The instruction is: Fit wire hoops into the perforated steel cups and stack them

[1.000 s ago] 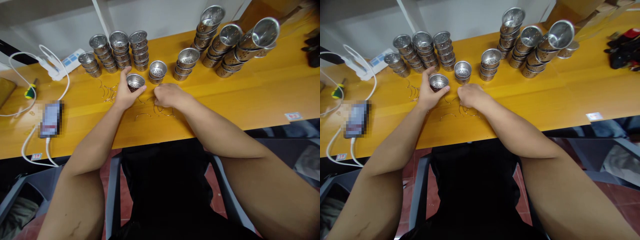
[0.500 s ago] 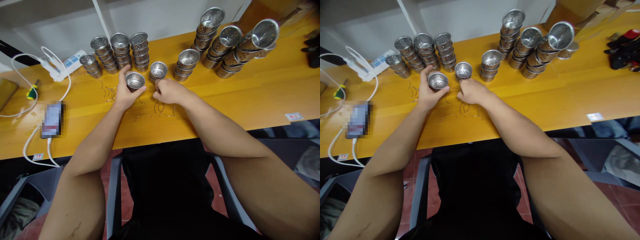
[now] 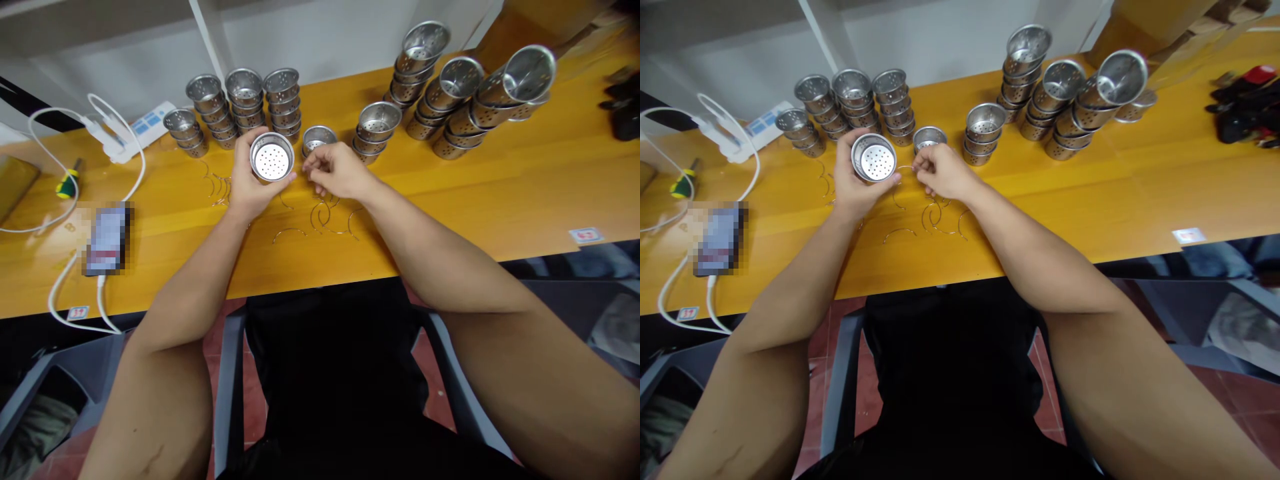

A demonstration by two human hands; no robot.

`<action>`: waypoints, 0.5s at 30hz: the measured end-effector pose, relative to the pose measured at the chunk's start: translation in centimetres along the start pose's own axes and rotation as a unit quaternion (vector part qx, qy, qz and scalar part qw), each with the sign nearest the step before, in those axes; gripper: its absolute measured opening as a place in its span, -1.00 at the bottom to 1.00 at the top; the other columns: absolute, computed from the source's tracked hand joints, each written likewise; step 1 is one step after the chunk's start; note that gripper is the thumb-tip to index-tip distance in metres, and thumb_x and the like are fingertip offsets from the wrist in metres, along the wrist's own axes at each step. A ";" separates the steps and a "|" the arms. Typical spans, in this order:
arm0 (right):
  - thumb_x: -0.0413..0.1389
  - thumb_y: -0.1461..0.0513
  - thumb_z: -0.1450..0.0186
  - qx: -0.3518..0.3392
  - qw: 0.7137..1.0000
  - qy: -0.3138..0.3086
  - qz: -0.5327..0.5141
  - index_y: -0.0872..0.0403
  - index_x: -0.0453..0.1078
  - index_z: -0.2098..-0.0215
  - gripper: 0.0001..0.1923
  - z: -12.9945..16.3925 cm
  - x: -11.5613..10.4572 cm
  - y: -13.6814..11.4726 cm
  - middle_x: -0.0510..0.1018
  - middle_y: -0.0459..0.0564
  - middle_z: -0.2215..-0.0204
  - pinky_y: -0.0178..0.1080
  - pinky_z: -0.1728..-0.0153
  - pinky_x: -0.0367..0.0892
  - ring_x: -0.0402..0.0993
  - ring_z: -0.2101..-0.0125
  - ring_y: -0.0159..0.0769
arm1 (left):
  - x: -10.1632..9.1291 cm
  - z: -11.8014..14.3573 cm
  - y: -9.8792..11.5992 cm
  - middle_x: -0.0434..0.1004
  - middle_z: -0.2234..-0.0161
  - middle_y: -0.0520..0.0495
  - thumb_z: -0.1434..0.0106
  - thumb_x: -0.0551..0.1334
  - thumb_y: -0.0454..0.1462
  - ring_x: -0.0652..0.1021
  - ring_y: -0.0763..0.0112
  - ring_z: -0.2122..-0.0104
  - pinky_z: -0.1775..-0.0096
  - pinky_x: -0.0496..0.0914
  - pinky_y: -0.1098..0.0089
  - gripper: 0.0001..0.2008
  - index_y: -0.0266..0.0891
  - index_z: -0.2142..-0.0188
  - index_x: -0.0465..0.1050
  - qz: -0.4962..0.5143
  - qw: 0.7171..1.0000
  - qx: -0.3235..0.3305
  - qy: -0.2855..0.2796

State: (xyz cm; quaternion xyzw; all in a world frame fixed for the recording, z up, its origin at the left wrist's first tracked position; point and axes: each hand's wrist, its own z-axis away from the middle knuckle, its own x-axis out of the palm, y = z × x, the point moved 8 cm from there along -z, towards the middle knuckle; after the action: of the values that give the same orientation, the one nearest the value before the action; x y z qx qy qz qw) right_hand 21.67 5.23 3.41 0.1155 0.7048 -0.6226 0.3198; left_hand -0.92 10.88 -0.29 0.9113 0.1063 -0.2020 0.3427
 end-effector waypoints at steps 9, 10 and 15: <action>0.21 0.17 -0.72 -0.034 0.994 0.015 0.105 0.04 0.67 -0.09 -0.81 0.0 -0.2 -0.7 0.80 0.10 0.18 0.07 -0.13 0.73 0.77 0.08 0.02 | 0.9 0.0 -2.3 0.54 -0.41 -0.25 -0.17 0.37 0.72 0.68 -0.24 -0.43 -0.47 0.63 -0.29 0.24 0.17 -0.56 0.17 0.070 0.997 -0.007 0.008; 0.20 0.17 -0.71 -0.034 0.993 0.019 0.113 0.06 0.68 -0.16 -0.77 -0.1 -0.2 -0.7 0.81 0.10 0.16 0.07 -0.15 0.73 0.77 0.06 0.04 | 1.0 0.0 -2.3 0.56 -0.40 -0.24 -0.17 0.35 0.73 0.70 -0.22 -0.40 -0.43 0.66 -0.28 0.23 0.18 -0.55 0.19 0.085 0.996 -0.006 0.006; 0.11 0.14 -0.75 -0.036 0.989 0.064 0.125 0.11 0.63 -0.43 -0.57 -0.3 -0.8 -0.6 0.81 0.14 0.07 0.08 -0.22 0.71 0.80 -0.03 0.09 | 1.2 0.2 -0.8 0.59 -0.38 -0.25 -0.13 0.46 0.69 0.70 -0.24 -0.42 -0.50 0.60 -0.31 0.29 0.14 -0.58 0.17 0.069 0.997 -0.037 -0.003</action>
State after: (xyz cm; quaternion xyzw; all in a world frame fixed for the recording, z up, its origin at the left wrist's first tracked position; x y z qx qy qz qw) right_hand 21.88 5.59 4.38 0.2306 0.7257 -0.5437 0.3530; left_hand -0.18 11.41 -1.34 0.9025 0.0500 -0.1763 0.3899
